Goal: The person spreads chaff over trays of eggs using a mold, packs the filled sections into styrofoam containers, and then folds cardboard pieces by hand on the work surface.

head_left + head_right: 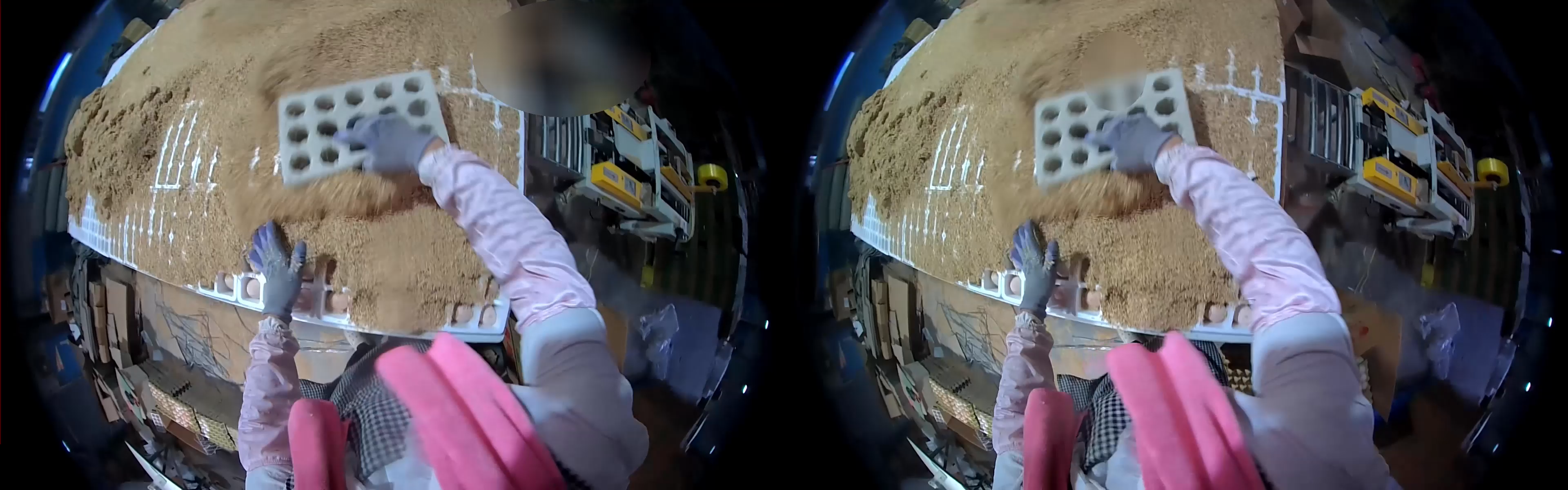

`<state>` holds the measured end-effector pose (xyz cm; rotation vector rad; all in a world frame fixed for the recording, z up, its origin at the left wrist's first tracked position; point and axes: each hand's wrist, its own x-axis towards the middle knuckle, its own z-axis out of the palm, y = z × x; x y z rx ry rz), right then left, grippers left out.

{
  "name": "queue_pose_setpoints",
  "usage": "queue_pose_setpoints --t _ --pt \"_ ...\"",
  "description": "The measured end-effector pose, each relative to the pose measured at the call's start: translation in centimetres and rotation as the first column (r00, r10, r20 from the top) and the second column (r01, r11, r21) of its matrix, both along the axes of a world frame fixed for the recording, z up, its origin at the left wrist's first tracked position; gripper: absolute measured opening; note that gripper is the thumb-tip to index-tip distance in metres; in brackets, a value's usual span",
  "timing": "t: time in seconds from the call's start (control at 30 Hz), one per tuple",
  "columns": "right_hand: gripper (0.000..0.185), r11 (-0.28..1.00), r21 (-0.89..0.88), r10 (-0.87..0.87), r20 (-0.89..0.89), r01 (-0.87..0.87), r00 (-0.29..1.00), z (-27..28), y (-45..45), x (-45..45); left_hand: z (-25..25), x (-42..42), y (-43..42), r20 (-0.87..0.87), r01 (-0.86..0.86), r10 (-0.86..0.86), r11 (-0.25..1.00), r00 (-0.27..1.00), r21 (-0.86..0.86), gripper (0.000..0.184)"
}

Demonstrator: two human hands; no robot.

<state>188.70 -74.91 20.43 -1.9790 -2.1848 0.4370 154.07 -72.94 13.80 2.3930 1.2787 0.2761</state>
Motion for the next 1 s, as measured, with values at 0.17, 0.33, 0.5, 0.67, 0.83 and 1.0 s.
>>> queue_pose_setpoints --t 0.17,0.33,0.5,0.67,0.83,1.0 --pt "0.069 0.998 0.039 0.049 -0.050 -0.047 0.998 1.6 -16.4 -2.9 1.6 4.0 -11.4 0.152 0.238 -0.233 0.971 0.960 -0.011 0.126" --pt "0.081 0.792 0.088 -0.607 0.005 0.604 0.795 2.2 -34.8 -8.3 3.0 7.8 -17.3 0.061 0.667 -0.673 0.740 0.737 0.087 0.096" --pt "0.075 0.240 0.039 -0.937 -0.250 0.970 0.242 1.0 -35.8 -18.3 1.9 5.5 -14.2 0.137 0.597 -0.638 0.763 0.758 0.248 0.077" --pt "0.059 0.627 0.090 -0.768 -0.095 0.773 0.634 1.1 -17.0 -31.0 -2.2 -7.3 0.2 0.057 0.126 -0.165 0.898 0.985 0.422 0.059" --pt "0.053 0.863 0.087 -0.506 0.136 0.498 0.852 2.3 -9.1 -34.8 -6.8 -19.5 13.1 -0.157 0.132 -0.074 0.905 0.985 0.405 0.061" --pt "0.043 0.598 0.388 -0.784 0.465 0.701 0.411 -3.7 -18.4 -18.4 -4.5 -19.2 11.4 -0.205 0.149 -0.059 0.875 0.977 0.461 0.062"
